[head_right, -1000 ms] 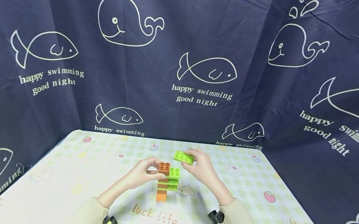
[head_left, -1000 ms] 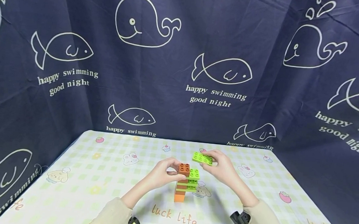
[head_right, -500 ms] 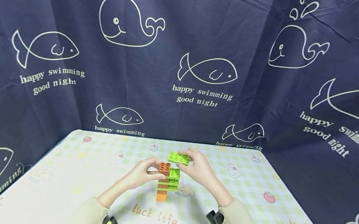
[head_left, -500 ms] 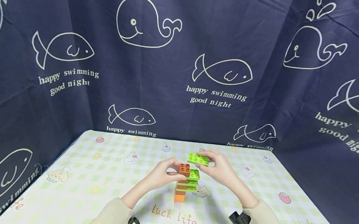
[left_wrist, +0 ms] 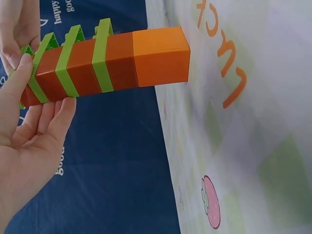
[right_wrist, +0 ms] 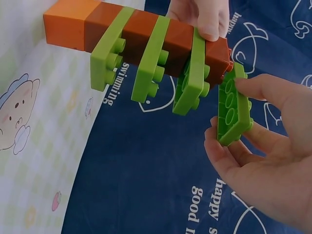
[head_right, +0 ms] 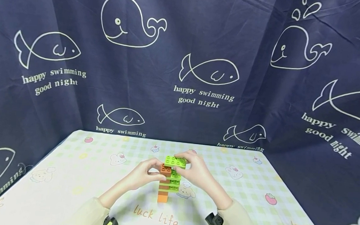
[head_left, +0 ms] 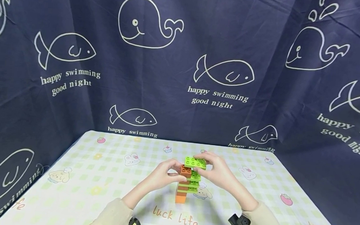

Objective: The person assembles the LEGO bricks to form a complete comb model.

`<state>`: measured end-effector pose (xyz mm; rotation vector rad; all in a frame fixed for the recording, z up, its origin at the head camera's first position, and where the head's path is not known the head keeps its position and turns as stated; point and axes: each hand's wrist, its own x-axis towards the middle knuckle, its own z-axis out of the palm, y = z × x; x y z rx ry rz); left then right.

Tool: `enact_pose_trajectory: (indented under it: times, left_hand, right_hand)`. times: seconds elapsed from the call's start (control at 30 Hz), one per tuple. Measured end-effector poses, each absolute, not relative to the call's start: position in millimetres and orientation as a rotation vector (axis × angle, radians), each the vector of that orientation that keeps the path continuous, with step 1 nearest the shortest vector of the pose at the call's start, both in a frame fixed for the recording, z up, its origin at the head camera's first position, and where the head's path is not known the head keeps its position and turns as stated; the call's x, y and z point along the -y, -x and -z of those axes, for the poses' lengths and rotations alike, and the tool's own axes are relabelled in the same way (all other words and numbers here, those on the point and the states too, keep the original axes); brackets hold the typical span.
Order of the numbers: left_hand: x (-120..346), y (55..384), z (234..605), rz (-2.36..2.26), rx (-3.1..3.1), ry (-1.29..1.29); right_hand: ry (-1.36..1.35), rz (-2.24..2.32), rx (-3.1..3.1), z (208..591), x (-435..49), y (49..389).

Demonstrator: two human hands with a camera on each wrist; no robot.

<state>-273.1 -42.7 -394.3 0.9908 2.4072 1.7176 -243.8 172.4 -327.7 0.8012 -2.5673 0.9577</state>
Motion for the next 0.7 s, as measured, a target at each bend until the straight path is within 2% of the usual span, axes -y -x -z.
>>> enact_pose_trajectory:
  times: [0.7]
  left_hand:
    - [42.2, 273.8, 395.4, -1.699, -2.419, -0.970]
  right_hand:
    - [-0.903, -0.952, 2.564, 332.7, -172.0, 244.5]
